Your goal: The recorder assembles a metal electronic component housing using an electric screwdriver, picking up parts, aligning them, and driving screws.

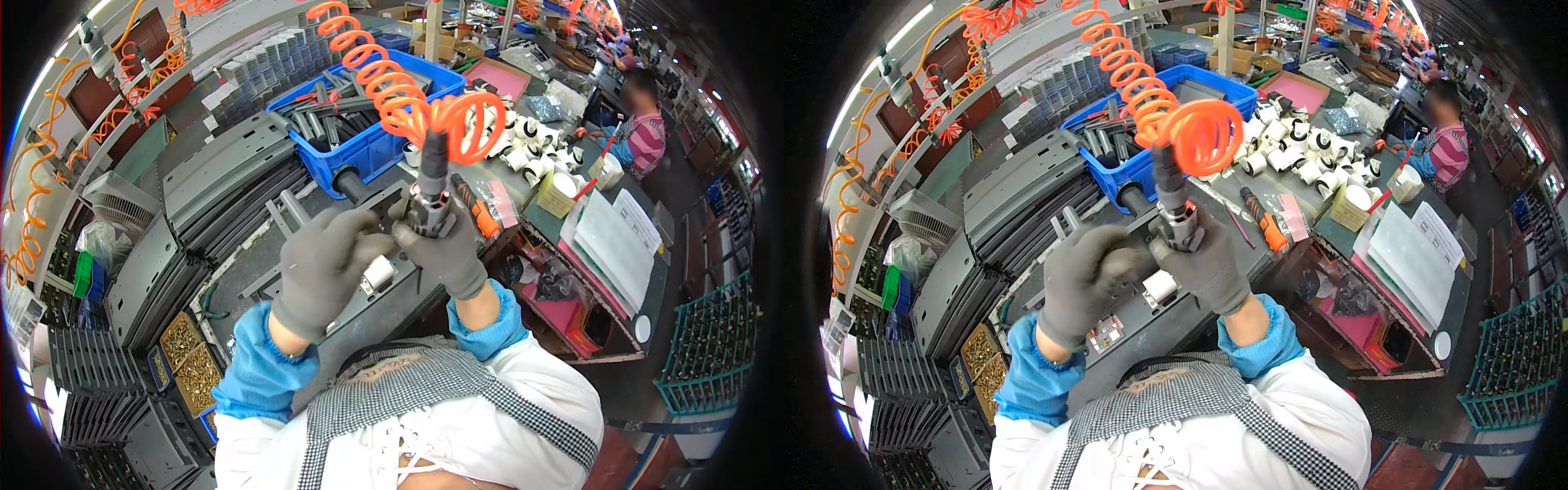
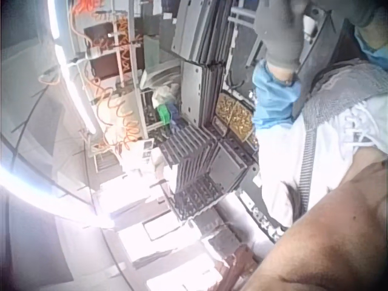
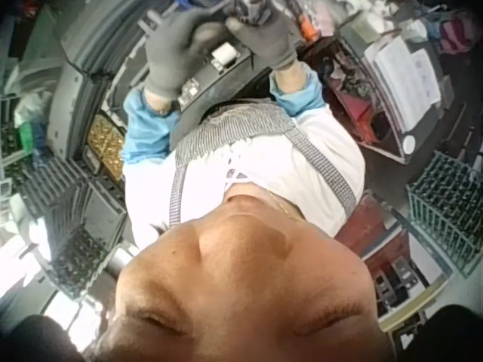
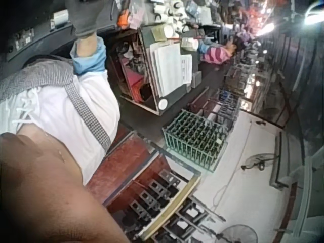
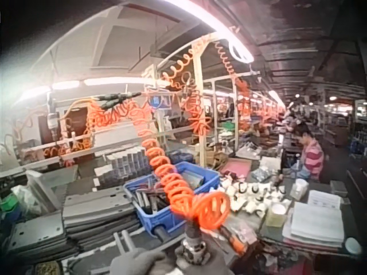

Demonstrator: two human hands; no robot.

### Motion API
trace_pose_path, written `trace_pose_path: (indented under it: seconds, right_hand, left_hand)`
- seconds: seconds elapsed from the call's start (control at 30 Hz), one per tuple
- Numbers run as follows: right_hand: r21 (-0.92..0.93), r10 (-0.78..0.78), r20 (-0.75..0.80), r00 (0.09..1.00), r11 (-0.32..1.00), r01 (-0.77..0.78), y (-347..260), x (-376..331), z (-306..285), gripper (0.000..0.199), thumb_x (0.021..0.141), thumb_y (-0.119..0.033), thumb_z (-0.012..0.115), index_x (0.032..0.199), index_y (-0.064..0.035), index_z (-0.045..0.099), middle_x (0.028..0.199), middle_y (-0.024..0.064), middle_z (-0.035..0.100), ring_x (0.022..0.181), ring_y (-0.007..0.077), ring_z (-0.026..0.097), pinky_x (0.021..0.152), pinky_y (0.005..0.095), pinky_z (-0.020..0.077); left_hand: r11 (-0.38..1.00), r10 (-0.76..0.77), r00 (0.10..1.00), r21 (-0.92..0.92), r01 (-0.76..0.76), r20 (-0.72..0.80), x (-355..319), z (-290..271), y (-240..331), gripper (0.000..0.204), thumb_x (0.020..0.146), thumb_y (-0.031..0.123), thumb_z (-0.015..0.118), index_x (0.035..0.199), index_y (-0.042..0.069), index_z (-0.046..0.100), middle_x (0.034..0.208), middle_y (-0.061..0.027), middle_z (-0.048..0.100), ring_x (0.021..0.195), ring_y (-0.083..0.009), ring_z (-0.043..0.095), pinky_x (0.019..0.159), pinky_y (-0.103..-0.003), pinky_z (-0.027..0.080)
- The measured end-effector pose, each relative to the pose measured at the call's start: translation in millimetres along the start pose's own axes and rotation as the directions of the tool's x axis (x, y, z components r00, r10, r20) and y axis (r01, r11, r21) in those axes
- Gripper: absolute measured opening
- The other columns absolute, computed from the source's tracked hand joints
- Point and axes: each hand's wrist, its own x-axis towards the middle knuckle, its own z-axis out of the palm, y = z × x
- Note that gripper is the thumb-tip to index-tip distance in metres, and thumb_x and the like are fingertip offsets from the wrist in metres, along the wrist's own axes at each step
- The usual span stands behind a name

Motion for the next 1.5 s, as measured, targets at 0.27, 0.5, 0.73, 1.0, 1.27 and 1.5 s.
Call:
trace_pose_path:
  seconds: [0.27,0.5,0.73,1.0,1.27,1.5]
  right_hand:
    - [-0.206,-0.215,0.003,0.977,0.956,0.211,6.0,-22.3,0.5,0.058,0.069,-0.007,0.083,0.122,0.0004,0.060,0.100,0.0154,0.071,0.092,0.0220,0.071,0.080,0.0331,0.0555]
    - [-0.147,-0.195,-0.015,0.981,0.970,0.191,24.9,-23.0,12.4,0.060,0.070,-0.007,0.083,0.124,0.0012,0.058,0.103,0.0151,0.070,0.090,0.0200,0.070,0.079,0.0327,0.0555]
    - [0.368,-0.030,0.058,0.998,0.930,0.006,-31.5,-16.2,-9.0,0.045,0.083,-0.002,0.064,0.127,-0.0013,0.053,0.105,0.0141,0.068,0.064,0.0150,0.059,0.053,0.0285,0.0478]
    - [0.635,-0.252,-0.301,0.920,0.667,0.391,-39.8,-9.0,-16.8,0.051,0.080,-0.020,0.065,0.125,0.0020,0.052,0.112,0.0176,0.063,0.100,0.0255,0.065,0.077,0.0373,0.0559]
    - [0.699,-0.298,-0.179,0.937,0.632,0.335,-23.1,-13.9,-2.6,0.052,0.085,-0.015,0.062,0.134,-0.0020,0.048,0.117,0.0150,0.063,0.103,0.0265,0.063,0.079,0.0394,0.0586]
    - [0.699,-0.276,-0.185,0.943,0.637,0.324,-18.8,-17.2,-10.8,0.054,0.084,-0.014,0.064,0.135,-0.0036,0.049,0.115,0.0151,0.063,0.101,0.0267,0.061,0.082,0.0414,0.0567]
  left_hand:
    - [0.938,0.083,0.939,0.293,-0.187,0.333,7.8,14.7,14.1,0.022,0.083,0.027,0.072,0.093,0.009,0.065,0.078,-0.0107,0.062,0.069,-0.0328,0.064,0.057,-0.042,0.049]
    - [0.987,-0.032,0.965,0.161,-0.011,0.260,-2.4,7.0,12.7,0.021,0.086,0.023,0.071,0.099,0.007,0.069,0.086,-0.0142,0.065,0.075,-0.0336,0.065,0.064,-0.039,0.051]
    - [-0.336,-0.486,0.573,-0.746,0.575,0.660,-70.0,-22.3,-45.9,0.040,0.103,0.014,0.048,0.138,-0.005,0.047,0.106,-0.0039,0.054,0.080,-0.0075,0.046,0.062,-0.019,0.042]
    - [-0.628,-0.607,0.391,-0.719,0.299,0.692,-180.2,20.0,-63.9,0.031,0.105,0.028,0.049,0.119,0.001,0.052,0.095,-0.0035,0.052,0.070,-0.0055,0.043,0.051,-0.014,0.039]
    - [-0.642,-0.617,0.417,-0.733,0.225,0.668,-193.2,26.0,-64.5,0.032,0.105,0.033,0.048,0.116,0.003,0.053,0.085,0.0015,0.048,0.065,-0.0036,0.036,0.047,-0.014,0.032]
    - [-0.472,-0.732,0.377,-0.821,0.320,0.568,-185.9,30.3,-58.1,0.033,0.104,0.034,0.051,0.113,0.003,0.056,0.081,0.0022,0.050,0.062,-0.0036,0.036,0.047,-0.016,0.030]
